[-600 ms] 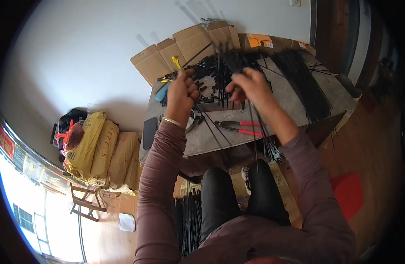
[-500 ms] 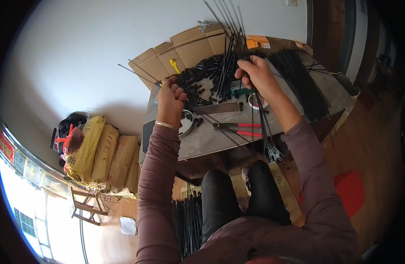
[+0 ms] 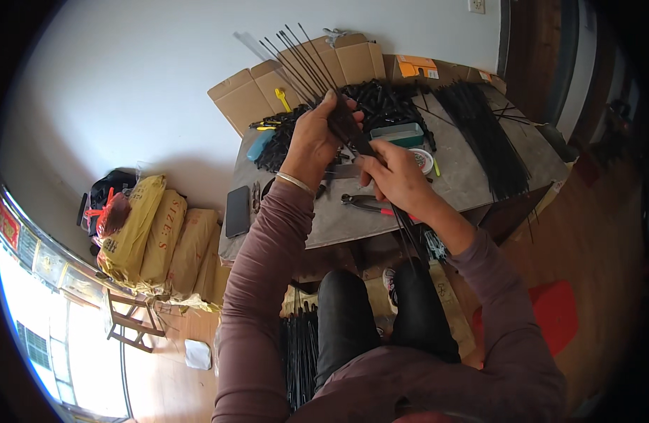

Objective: Assembling and crimping bundles of black cables or rods at a production workstation.

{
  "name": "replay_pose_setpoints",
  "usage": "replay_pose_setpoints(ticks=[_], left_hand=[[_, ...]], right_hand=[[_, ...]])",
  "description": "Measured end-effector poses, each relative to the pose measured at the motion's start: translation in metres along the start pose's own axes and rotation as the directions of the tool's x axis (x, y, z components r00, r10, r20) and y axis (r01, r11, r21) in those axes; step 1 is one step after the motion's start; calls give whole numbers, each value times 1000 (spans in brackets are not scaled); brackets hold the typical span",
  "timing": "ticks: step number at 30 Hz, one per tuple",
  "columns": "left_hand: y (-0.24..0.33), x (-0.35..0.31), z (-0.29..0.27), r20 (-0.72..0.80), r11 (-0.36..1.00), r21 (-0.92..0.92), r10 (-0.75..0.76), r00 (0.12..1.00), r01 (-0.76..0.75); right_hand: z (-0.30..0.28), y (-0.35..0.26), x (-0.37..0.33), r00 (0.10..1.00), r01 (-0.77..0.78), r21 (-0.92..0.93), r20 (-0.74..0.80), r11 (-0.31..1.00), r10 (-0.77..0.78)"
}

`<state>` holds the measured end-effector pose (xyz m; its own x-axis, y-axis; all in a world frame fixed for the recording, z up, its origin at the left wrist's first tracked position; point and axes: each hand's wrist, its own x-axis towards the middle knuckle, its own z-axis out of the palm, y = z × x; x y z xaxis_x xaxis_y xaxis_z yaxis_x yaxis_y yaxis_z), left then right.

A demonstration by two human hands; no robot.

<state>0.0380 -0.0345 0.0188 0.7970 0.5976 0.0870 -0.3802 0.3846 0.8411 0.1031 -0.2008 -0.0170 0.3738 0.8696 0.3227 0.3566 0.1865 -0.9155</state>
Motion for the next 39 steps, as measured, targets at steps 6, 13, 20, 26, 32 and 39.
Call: replay_pose_setpoints(ticks=[6, 13, 20, 26, 32, 39], left_hand=[[-15, 2, 13, -99, 997, 38, 64, 993, -60], [-25, 1, 15, -109, 987, -124, 88, 990, -101], [-34, 1, 16, -202, 998, -12, 65, 977, -69], [-22, -9, 23, -169, 995, -26, -97, 981, 94], [-17, -4, 15, -56, 947, 312, -55, 997, 70], [-4, -14, 28, 48, 689, 725, -28, 998, -15]], right_hand=[[-10, 31, -2, 917, 278, -181, -243, 943, -317], [-11, 29, -2, 882, 214, -388, -319, 896, -349], [-40, 7, 18, 864, 256, 98, -470, 962, -182], [-105, -41, 32, 787, 419, 299, -591, 857, -177], [-184, -2, 63, 714, 338, 144, -683, 930, -154], [-250, 132, 88, 731, -277, -649, -621, 708, -283]])
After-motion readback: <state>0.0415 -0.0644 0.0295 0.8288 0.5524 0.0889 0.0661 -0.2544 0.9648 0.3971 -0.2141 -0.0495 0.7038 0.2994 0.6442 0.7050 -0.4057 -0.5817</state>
